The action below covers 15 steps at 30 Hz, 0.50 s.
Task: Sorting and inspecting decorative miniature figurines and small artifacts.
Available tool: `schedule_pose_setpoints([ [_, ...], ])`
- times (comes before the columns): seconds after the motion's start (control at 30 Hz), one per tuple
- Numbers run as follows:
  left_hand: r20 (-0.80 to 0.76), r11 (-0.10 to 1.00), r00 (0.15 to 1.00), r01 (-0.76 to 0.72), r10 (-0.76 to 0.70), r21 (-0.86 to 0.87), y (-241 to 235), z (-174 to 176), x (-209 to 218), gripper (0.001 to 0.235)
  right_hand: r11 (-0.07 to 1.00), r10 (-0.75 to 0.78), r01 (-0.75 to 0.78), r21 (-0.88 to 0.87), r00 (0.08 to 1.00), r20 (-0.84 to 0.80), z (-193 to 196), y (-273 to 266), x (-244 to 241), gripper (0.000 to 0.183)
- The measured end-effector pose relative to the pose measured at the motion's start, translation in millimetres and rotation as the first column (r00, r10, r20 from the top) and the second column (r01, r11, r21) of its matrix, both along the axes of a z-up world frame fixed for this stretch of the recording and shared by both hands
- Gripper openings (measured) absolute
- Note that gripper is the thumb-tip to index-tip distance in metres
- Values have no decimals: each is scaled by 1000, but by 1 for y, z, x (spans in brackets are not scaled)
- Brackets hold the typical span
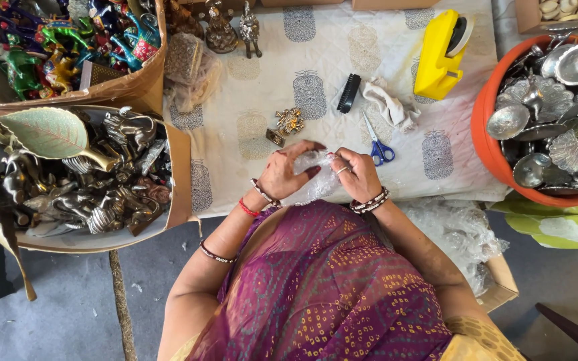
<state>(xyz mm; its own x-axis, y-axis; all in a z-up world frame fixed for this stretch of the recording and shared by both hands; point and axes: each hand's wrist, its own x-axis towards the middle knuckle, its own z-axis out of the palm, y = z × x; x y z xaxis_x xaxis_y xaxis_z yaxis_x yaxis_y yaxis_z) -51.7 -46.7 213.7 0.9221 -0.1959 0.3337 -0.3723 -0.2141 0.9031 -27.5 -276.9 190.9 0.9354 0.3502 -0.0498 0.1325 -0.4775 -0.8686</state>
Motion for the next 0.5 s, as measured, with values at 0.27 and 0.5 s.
schedule_pose_setpoints([
  [0.27, 61, 900, 984, -178, 168, 397, -1, -16, -3, 26, 968, 252, -252, 1, 968, 14, 25, 13, -11, 30],
  [0.5, 245, 877, 936, -329, 253, 351, -5, -14, -5, 32, 917, 395, -398, -15, 904, 162, 26, 18, -19, 39],
])
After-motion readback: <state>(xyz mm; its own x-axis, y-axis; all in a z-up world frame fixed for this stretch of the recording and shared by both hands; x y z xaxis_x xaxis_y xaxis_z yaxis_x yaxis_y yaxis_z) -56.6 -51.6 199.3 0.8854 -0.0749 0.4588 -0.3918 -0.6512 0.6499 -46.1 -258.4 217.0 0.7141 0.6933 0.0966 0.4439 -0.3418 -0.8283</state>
